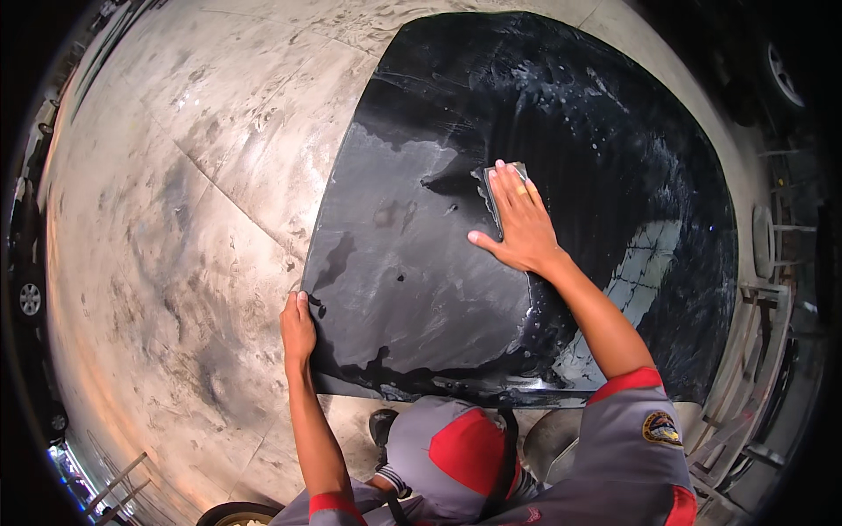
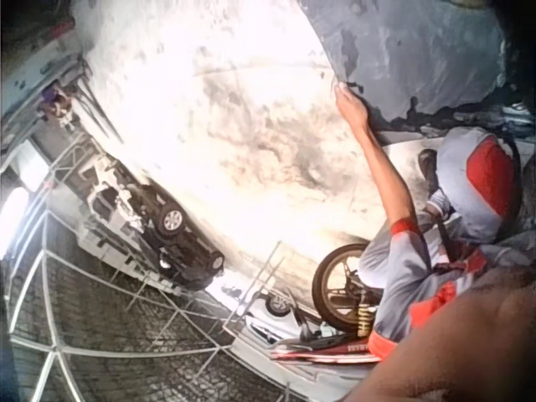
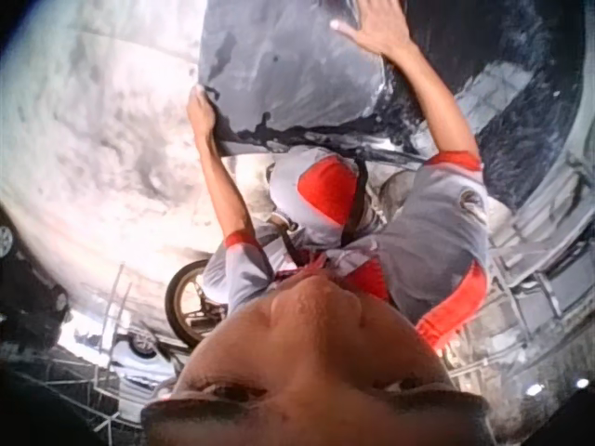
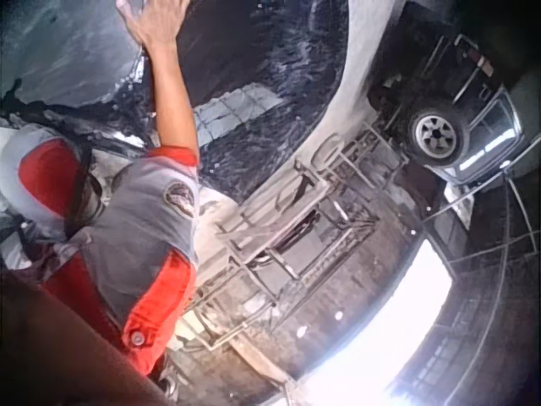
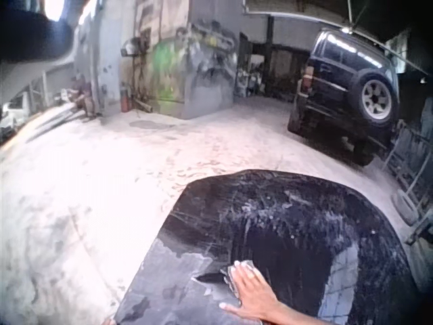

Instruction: The person sands a car hood with a block.

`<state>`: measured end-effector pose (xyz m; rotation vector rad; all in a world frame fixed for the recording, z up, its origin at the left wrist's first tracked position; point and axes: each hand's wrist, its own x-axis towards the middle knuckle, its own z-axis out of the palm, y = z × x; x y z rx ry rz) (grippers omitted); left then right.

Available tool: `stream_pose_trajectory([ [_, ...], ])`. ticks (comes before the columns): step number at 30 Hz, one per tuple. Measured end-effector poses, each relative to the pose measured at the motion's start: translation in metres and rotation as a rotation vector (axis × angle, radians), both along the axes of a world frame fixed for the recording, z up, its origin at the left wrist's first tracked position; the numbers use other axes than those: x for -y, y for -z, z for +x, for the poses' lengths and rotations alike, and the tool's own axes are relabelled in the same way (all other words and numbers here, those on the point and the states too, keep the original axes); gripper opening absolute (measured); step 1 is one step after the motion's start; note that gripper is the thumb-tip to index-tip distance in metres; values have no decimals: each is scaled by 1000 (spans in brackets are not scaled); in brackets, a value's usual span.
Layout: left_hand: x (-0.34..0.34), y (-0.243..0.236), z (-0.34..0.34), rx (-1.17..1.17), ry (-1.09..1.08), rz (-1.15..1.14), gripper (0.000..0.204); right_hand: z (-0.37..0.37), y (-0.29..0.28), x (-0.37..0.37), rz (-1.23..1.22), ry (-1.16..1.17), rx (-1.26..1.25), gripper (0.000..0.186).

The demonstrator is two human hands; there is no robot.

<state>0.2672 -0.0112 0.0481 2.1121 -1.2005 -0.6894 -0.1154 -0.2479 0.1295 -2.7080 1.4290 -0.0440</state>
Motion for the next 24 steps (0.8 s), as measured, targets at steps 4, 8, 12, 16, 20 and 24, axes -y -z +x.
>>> stream_pose_trajectory([
  [4,1,1,1,-14,-8,50,41,24,0,105,-53,165,78,108],
  [8,2,1,2,-1,-2,30,40,41,3,68,-71,56,52,109],
  [12,2,2,2,-30,-28,26,38,26,7,0,98,-146,36,110],
  [16,3,1,0,-18,-23,16,37,43,30,94,-96,53,62,103],
  [20,2,2,0,-4,-21,-3,38,49,33,58,-101,45,90,111],
  [24,1,4,1,-19,-39,8,37,35,10,12,70,-281,20,114],
])
